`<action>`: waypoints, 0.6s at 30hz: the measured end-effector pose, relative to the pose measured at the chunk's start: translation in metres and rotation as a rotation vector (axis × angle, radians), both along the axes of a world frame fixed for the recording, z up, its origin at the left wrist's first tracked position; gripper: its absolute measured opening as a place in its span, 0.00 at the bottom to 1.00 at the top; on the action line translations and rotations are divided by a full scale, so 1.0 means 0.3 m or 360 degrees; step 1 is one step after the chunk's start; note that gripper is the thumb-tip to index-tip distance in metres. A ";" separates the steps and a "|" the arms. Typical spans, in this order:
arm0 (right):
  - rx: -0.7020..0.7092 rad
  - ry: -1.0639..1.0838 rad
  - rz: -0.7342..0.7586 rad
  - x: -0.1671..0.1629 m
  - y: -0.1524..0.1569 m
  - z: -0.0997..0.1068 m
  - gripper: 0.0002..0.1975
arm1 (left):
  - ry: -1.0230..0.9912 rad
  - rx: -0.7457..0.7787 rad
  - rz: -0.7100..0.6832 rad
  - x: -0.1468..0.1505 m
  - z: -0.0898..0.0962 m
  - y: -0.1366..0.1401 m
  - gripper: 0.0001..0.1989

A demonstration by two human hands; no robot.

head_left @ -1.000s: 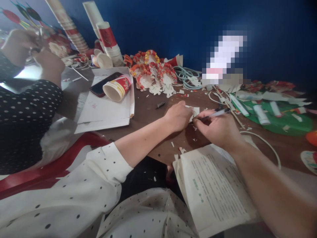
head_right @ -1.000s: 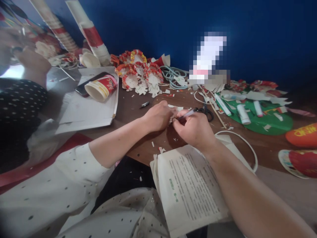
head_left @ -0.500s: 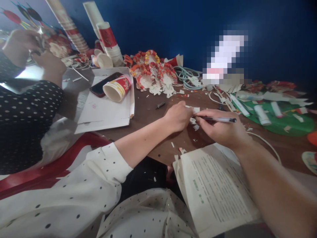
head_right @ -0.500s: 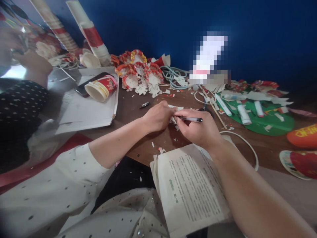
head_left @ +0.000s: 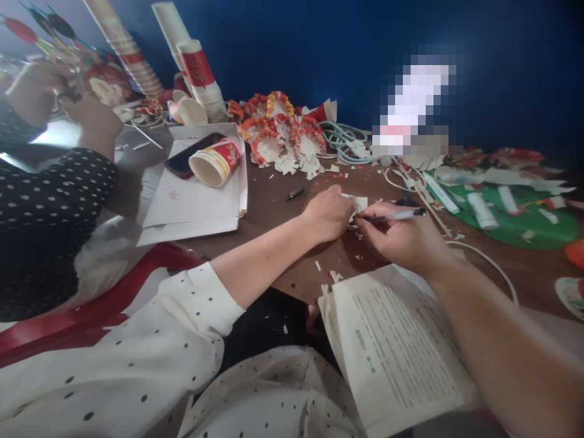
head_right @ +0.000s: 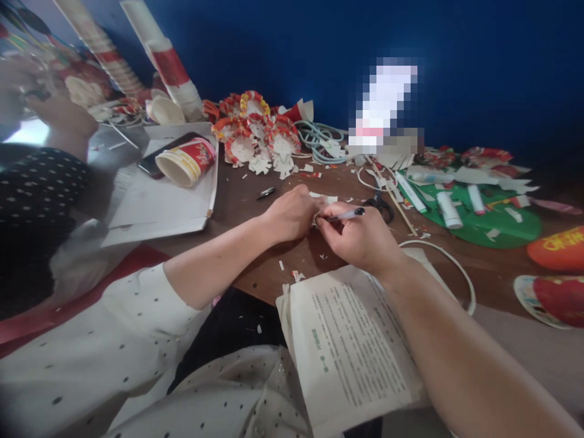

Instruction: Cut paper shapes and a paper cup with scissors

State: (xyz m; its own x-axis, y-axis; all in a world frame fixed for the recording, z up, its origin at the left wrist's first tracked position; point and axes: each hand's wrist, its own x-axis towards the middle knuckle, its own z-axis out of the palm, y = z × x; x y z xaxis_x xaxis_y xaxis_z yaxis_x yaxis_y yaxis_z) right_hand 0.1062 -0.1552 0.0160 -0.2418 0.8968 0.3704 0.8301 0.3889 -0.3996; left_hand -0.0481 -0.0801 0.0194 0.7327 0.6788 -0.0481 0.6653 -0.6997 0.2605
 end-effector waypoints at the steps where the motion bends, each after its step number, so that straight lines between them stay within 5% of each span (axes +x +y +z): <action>1: -0.0002 -0.0004 -0.0011 0.000 0.000 -0.001 0.07 | -0.0002 -0.0009 0.0002 0.000 0.000 0.000 0.17; 18: -0.0026 0.0033 -0.0052 -0.002 0.009 -0.015 0.08 | 0.0007 0.0026 0.0017 0.003 -0.013 0.002 0.17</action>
State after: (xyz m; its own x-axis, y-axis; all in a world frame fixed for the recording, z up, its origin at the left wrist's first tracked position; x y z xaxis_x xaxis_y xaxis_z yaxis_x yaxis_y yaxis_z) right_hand 0.1056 -0.1525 0.0115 -0.2049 0.9100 0.3605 0.8339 0.3551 -0.4225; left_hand -0.0474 -0.0794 0.0154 0.7254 0.6872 -0.0404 0.6737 -0.6968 0.2462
